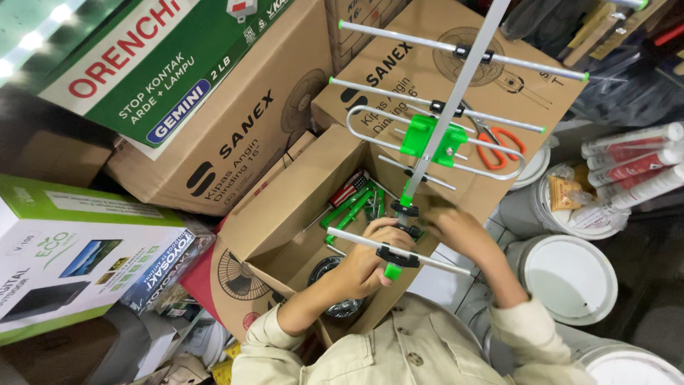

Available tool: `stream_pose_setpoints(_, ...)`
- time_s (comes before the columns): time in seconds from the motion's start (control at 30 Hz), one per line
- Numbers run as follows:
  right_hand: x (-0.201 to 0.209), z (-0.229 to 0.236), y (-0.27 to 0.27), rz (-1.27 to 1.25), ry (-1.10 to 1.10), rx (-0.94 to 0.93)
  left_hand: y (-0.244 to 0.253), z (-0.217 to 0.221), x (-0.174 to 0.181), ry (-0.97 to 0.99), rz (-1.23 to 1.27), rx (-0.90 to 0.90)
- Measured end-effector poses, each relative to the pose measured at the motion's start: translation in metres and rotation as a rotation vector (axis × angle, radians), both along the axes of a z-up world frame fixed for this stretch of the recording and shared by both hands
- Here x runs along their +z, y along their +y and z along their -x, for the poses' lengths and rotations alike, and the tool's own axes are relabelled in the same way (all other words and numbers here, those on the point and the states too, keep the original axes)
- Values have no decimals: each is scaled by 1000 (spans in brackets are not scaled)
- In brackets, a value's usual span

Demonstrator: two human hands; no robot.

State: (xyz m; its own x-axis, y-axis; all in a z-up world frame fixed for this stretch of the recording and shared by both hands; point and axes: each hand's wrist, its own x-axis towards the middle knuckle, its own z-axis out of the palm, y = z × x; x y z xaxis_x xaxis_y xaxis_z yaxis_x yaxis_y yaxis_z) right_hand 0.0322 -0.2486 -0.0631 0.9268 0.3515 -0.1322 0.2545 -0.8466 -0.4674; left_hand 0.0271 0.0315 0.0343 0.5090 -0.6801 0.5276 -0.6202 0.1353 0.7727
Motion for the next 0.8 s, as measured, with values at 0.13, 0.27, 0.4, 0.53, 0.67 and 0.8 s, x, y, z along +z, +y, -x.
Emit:
stream_pose_setpoints(0.13, -99, -47, 2, 459, 161, 77, 3, -3, 2, 9, 16, -11)
stream_pose_setpoints(0.27, -134, -71, 26, 439, 206, 101, 8, -1, 6, 47, 42, -15)
stream_pose_setpoints(0.4, -144, -86, 41, 375, 208, 128, 9, 0, 8, 61, 42, -17)
stream_pose_setpoints(0.53, -148, -91, 50, 327, 220, 158, 6, -2, 9, 24, 54, -4)
stream_pose_setpoints(0.67, -150, -91, 56, 305, 228, 173, 3, -2, 12, -18, 50, 47)
stream_pose_setpoints(0.8, -153, -91, 55, 289, 228, 184, 6, -1, 13, -36, 41, 63)
